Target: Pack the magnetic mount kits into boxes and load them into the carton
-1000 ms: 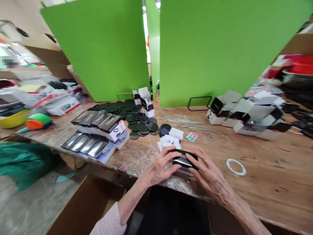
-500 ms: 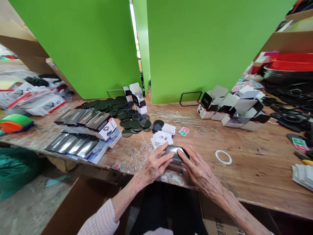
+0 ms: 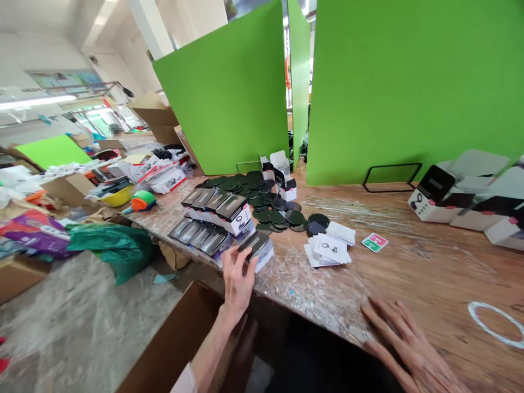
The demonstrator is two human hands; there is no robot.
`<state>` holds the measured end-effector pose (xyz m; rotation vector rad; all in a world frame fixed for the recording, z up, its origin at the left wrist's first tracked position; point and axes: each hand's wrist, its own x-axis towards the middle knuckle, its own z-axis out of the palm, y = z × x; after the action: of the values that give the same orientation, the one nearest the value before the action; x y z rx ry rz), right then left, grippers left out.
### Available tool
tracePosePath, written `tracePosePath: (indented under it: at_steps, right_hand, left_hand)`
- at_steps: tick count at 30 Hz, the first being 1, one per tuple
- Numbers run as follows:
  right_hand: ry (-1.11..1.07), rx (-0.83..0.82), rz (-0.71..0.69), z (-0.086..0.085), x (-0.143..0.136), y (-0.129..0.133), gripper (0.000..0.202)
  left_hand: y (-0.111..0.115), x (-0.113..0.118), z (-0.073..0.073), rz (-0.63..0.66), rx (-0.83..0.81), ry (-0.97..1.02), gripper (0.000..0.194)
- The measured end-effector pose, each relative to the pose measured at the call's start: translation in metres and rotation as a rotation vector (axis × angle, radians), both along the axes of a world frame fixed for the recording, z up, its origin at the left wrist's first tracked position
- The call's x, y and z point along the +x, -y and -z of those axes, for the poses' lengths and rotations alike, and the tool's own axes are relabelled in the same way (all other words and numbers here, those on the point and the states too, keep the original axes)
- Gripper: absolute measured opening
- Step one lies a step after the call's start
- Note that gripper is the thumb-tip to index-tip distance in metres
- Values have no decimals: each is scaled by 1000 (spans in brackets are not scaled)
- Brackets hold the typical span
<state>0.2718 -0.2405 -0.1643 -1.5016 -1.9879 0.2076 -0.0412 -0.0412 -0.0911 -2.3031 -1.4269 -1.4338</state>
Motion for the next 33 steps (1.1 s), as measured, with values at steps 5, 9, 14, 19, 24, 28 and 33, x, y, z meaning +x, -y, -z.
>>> tracePosePath:
  at_steps: [5, 9, 14, 19, 24, 28, 33]
  right_hand:
    - [30, 92, -10, -14, -8, -5, 50]
    - [123, 55, 110, -43, -5, -8, 41]
    - [116, -11, 510, -85, 73, -64, 32]
    - [212, 12, 863, -111, 166, -135, 51]
    - [440, -23, 894, -129, 195, -168, 36]
    - [594, -88, 722, -143, 178, -155, 28]
    - [664, -26, 511, -129, 90, -94, 20]
  left_hand:
    - [-44, 20, 4, -209, 55, -78, 23]
    - [-30, 42, 0, -244, 112, -38, 31]
    - [6, 73, 14, 95, 130, 10, 21]
    - [23, 92, 32, 288, 112, 16, 11]
    - [32, 93, 32, 388, -32, 58, 9]
    - [54, 104, 16, 537, -189, 115, 13]
    - [81, 143, 9, 658, -481, 146, 17]
